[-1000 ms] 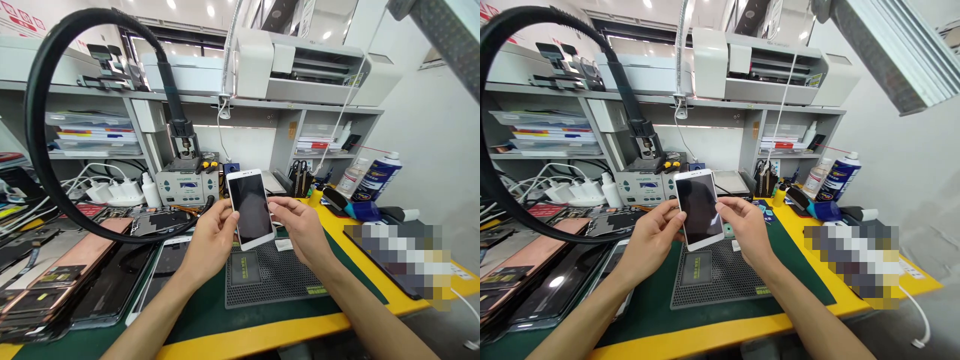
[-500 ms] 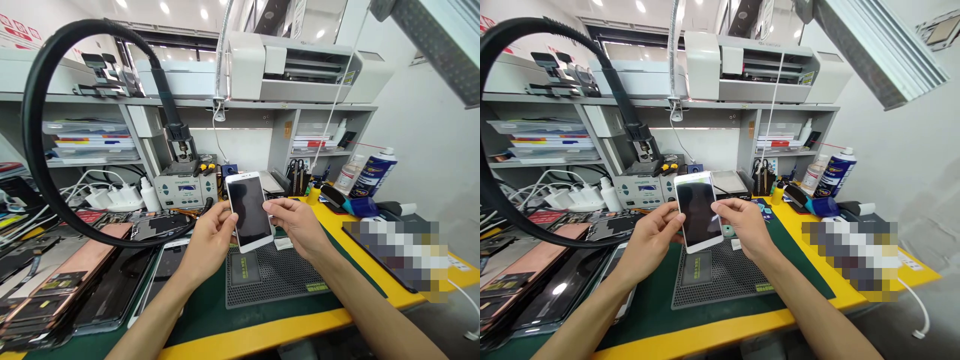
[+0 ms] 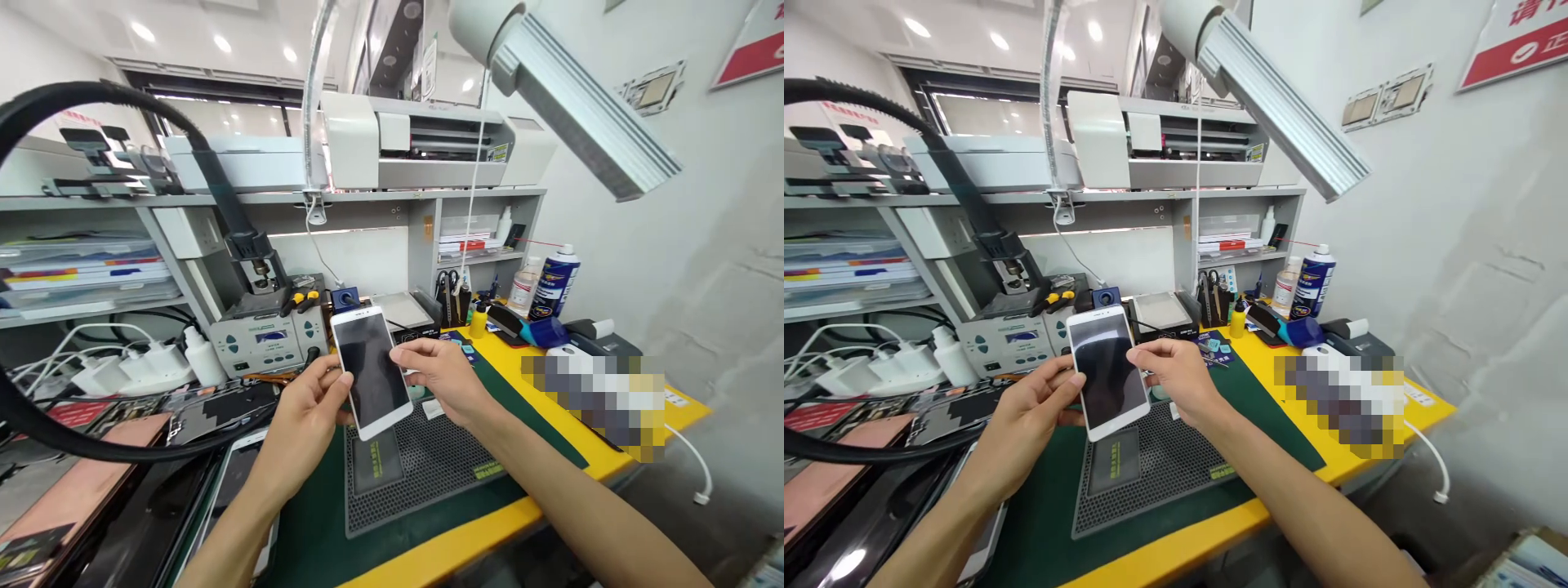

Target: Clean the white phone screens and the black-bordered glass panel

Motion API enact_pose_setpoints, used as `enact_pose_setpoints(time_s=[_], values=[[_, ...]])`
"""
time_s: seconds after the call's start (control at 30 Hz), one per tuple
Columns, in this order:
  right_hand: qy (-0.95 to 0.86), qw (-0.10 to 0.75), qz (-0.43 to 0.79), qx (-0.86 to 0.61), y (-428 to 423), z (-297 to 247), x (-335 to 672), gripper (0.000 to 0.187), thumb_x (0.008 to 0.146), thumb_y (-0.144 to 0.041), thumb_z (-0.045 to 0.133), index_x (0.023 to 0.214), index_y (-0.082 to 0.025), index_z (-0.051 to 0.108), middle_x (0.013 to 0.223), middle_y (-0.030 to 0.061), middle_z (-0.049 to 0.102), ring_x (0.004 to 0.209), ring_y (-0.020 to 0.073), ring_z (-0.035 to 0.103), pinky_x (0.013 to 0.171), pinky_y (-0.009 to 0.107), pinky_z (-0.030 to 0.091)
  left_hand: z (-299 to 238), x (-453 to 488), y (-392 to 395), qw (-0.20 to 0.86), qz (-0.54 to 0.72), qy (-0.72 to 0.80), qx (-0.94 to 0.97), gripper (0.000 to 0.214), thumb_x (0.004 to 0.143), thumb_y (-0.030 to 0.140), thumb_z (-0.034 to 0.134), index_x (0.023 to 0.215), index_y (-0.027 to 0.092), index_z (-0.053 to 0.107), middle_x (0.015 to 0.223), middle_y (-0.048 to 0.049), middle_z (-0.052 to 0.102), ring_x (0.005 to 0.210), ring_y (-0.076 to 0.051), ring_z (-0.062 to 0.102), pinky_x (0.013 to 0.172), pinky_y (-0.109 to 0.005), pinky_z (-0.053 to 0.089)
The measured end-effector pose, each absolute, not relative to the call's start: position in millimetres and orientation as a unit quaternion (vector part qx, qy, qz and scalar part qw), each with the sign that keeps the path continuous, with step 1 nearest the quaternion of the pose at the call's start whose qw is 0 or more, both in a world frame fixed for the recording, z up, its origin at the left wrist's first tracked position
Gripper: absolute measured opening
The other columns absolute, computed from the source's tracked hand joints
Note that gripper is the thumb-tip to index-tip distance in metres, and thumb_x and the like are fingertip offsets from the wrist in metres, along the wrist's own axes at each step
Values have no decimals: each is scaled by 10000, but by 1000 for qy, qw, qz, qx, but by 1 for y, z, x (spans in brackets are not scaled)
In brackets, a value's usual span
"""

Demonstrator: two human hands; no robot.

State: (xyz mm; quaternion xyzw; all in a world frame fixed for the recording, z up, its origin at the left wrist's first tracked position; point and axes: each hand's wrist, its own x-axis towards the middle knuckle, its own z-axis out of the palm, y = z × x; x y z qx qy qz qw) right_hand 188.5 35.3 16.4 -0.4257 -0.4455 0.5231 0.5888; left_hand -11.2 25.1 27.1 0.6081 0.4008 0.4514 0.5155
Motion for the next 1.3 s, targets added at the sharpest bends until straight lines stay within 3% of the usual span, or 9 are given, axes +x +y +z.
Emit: enact_pose_setpoints(time_s=[0.2, 0.43, 0.67, 0.8, 1.07, 1.3], values=[[-438, 585, 544, -412, 41, 11, 191, 320, 651, -388, 917, 813, -140, 797, 793, 68, 712, 689, 147, 645, 578, 259, 548, 29, -15, 28, 552, 433, 406, 585, 480, 894, 479, 690, 1258, 179, 598, 1084, -101, 708, 893, -249, 689, 719, -359, 614], [-425, 609, 539, -398, 46, 14, 196, 243, 652, -297, 913, 762, -134, 771, 748, 76, 722, 665, 178, 697, 546, 281, 592, 28, -22, 33, 555, 441, 410, 574, 373, 872, 412, 714, 1156, 184, 636, 873, -35, 698, 772, -208, 683, 661, -313, 598], [-375, 669, 523, -372, 55, 29, 226, 123, 733, -156, 825, 795, -144, 719, 699, 38, 718, 645, 153, 715, 580, 246, 594, 37, -41, 42, 552, 490, 414, 533, 193, 771, 264, 757, 883, 161, 639, 762, -30, 686, 634, -176, 678, 542, -261, 573], [-346, 694, 513, -367, 58, 35, 239, 105, 759, -135, 796, 799, -151, 700, 652, 7, 687, 629, 140, 707, 560, 222, 579, 40, -69, 39, 542, 488, 452, 513, 142, 773, 195, 735, 859, 159, 628, 701, -16, 651, 576, -159, 651, 515, -265, 589], [-362, 685, 513, -369, 49, 37, 230, 118, 743, -130, 807, 792, -146, 700, 704, 30, 697, 647, 159, 707, 542, 245, 585, 20, -79, 7, 617, 391, 498, 469, 106, 825, 95, 682, 896, 135, 614, 772, -95, 695, 634, -217, 716, 580, -352, 643], [-379, 670, 522, -367, 49, 34, 227, 135, 717, -141, 815, 779, -141, 696, 689, 11, 656, 621, 145, 690, 521, 232, 561, -2, -46, -26, 678, 397, 499, 365, 134, 855, 38, 624, 797, 143, 565, 690, -46, 623, 577, -190, 680, 581, -367, 641]])
